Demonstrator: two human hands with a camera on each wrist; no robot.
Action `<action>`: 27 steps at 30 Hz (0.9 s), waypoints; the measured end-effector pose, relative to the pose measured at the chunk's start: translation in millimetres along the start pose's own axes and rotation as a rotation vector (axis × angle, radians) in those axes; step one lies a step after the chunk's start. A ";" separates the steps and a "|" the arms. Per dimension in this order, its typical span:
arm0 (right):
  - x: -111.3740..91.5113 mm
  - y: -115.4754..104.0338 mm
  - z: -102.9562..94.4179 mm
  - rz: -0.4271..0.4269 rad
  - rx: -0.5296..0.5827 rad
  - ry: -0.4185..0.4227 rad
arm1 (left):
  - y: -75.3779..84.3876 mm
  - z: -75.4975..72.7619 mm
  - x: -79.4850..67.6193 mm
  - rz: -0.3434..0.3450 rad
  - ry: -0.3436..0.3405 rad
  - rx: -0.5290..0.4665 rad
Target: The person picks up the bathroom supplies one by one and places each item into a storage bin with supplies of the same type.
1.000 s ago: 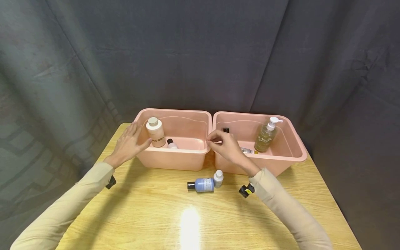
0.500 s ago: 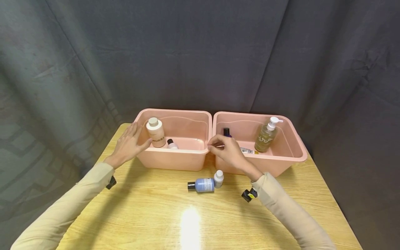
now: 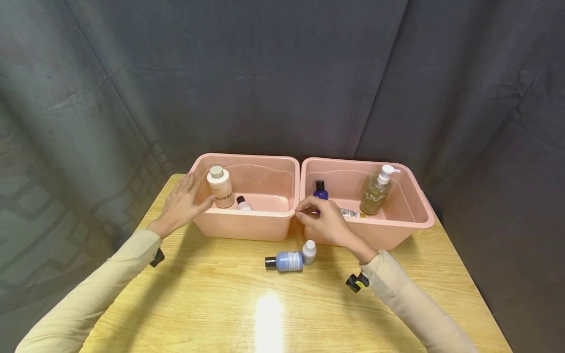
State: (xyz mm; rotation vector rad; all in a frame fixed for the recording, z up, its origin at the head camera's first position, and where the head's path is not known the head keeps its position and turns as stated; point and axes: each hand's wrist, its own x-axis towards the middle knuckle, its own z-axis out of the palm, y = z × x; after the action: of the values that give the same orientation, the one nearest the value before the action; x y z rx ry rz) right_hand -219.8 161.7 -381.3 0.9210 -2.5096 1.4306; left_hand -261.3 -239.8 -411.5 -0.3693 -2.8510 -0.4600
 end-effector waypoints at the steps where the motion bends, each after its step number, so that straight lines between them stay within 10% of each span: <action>1: -1.8 0.0 0.1 0.000 -0.002 -0.002 | 0.2 0.1 -0.1 0.001 0.001 -0.001; 27: -37.5 27.4 3.4 0.006 0.001 -0.131 | 0.6 -0.5 -1.3 -0.003 0.000 -0.001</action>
State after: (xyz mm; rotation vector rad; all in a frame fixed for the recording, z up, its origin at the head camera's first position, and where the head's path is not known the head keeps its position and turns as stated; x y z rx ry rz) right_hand -203.9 186.0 -417.7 1.0408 -2.6060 1.4167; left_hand -259.8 -239.6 -411.2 -0.3653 -2.8513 -0.4620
